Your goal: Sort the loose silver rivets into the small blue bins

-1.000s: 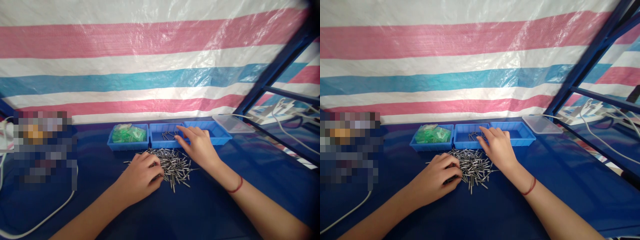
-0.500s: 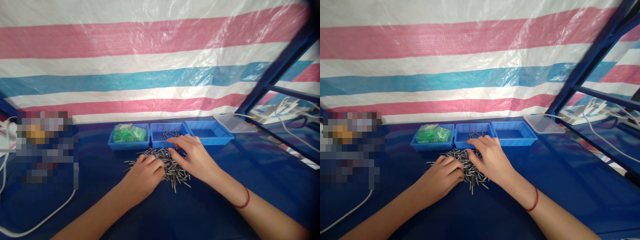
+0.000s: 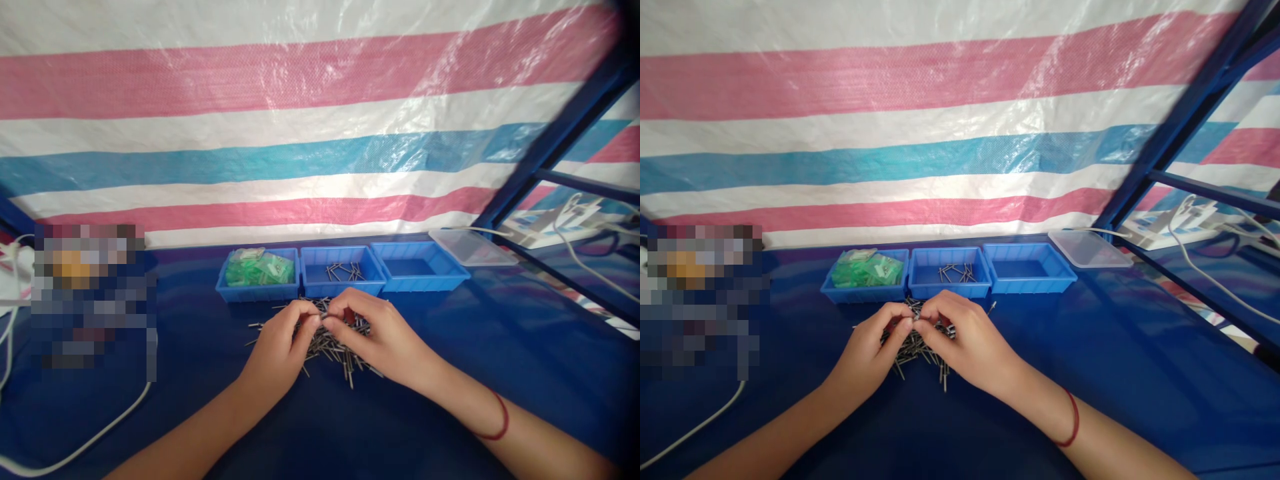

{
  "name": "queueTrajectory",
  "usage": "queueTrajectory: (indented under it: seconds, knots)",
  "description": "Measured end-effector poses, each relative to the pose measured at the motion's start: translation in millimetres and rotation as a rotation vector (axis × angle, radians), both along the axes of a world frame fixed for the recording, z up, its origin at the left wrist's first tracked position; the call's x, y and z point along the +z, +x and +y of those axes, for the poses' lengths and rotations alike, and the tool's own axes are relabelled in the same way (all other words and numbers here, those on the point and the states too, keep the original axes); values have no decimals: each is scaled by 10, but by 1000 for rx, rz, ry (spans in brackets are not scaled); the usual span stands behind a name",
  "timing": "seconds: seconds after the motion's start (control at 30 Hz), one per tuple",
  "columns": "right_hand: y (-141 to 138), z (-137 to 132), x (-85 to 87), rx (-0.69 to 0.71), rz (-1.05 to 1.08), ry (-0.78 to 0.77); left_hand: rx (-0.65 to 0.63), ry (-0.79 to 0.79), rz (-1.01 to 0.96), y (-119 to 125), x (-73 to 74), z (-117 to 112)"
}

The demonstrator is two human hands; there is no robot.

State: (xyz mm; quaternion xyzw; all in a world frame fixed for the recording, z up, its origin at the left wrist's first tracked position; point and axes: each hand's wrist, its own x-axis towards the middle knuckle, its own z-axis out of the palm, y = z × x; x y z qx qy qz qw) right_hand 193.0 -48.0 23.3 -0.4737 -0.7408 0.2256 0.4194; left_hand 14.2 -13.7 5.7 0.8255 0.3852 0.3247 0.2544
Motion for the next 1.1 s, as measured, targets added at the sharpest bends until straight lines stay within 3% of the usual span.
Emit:
queueTrajectory:
  seconds: [0.27,0.47,0.73,0.87,0.97,1.1]
  knots:
    - [14,-3,-17,-28,13,28,-73,-29,-1,-1,-20,15]
    - [50,-3,13,-9,-1,82,-33,-13,-11,3,8,18]
    - [86,38,-5,29,-211,198,-28,-9,-73,-27,44,17]
    - [197,138,-58,-173,-263,247,-125,30,95,-54,73,42]
    - [350,266,-112,-341,-325,256,-232,154,274,-77,97,58]
    - [465,358,-149,-404,-375,252,-329,292,471,-99,85,60]
